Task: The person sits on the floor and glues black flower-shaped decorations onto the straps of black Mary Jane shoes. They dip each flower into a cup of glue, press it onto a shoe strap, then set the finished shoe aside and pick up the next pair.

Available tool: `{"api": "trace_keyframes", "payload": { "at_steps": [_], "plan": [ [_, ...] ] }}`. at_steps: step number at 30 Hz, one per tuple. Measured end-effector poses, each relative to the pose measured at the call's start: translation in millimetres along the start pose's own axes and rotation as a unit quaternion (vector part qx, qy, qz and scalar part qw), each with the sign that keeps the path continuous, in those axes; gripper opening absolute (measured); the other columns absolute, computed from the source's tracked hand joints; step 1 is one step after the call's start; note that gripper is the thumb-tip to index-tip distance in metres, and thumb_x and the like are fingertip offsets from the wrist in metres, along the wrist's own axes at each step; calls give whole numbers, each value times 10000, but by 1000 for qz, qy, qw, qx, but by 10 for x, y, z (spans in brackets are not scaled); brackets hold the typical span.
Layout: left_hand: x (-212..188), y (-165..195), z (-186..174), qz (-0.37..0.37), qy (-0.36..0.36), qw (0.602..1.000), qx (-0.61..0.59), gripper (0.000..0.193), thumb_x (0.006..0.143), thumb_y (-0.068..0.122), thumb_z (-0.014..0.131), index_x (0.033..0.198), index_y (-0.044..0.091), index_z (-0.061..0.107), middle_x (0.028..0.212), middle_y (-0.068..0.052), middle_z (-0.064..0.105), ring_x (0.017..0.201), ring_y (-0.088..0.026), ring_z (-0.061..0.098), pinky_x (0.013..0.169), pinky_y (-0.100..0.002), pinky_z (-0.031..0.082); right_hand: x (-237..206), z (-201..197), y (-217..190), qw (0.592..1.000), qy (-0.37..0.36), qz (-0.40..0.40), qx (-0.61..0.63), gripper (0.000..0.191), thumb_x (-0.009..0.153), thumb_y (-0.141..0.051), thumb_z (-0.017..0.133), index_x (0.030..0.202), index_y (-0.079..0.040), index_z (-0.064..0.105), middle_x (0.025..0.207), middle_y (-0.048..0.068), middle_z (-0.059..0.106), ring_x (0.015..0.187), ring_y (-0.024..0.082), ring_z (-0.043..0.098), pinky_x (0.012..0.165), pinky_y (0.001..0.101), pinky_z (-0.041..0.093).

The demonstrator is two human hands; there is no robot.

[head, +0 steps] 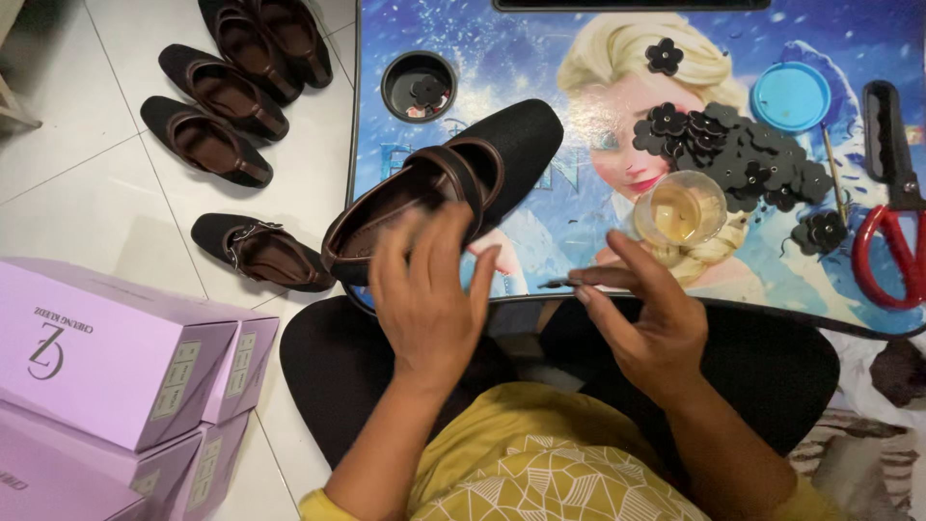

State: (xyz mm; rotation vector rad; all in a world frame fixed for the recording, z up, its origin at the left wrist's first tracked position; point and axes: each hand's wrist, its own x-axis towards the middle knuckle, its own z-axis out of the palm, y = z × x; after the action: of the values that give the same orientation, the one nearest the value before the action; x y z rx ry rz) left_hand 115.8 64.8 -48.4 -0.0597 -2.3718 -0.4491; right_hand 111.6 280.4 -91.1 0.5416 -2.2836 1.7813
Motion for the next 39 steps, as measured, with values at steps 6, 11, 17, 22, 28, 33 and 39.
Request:
{"api": "trace_keyframes", "payload": {
  "at_steps": [6,11,17,22,28,33,39],
  "plan": [
    [217,-227,-44,-41,-149,988,-30,216,866,258,808,867,77,689,831,-76,677,818,-295,646,822,-437,431,313,197,-129,996,-40,67,40,683,895,80,768,1518,36,492,1043,127,764,1013,138,680,968,277,519],
    [106,-287,-368,-104,-151,974,-131,242,828,252,815,821,62,664,839,-84,684,839,-300,648,822,-424,446,451,405,-397,985,-73,95,122,725,835,43,793,1494,17,490,1021,64,702,966,102,711,830,242,547],
    [46,-329,-608,-144,-170,950,-221,227,762,207,795,918,76,694,903,-65,706,893,-290,665,856,-408,456,525,511,-740,994,-88,-39,-55,723,855,-21,825,1503,-8,505,973,-15,777,915,72,510,946,257,403],
    [36,-323,-646,-134,-178,947,-230,254,753,224,808,925,76,696,897,-54,702,900,-269,671,883,-403,457,524,511,-899,981,-92,-52,-163,726,849,-129,837,1501,-46,527,989,-79,776,853,73,436,986,273,306],
    [19,-303,-681,-125,-174,944,-250,516,666,473,868,910,48,707,860,-55,687,842,-249,667,873,-419,441,532,514,-921,980,-94,-32,-174,728,839,-126,832,1497,-45,532,945,-79,775,831,65,426,976,282,296],
    [-3,-276,-687,-154,-187,933,-265,429,841,470,779,935,56,724,829,-36,680,813,-227,665,883,-396,444,514,511,-926,978,-94,-34,-181,708,852,-154,839,1489,-61,544,961,-88,782,857,69,414,948,279,305],
    [-24,-251,-675,-162,-189,932,-265,322,924,392,720,887,72,730,747,-15,660,735,-201,643,858,-377,427,493,516,-955,974,-84,-43,-206,686,834,-149,838,1456,-56,565,950,-78,785,805,61,435,969,290,291]
  ]
}}
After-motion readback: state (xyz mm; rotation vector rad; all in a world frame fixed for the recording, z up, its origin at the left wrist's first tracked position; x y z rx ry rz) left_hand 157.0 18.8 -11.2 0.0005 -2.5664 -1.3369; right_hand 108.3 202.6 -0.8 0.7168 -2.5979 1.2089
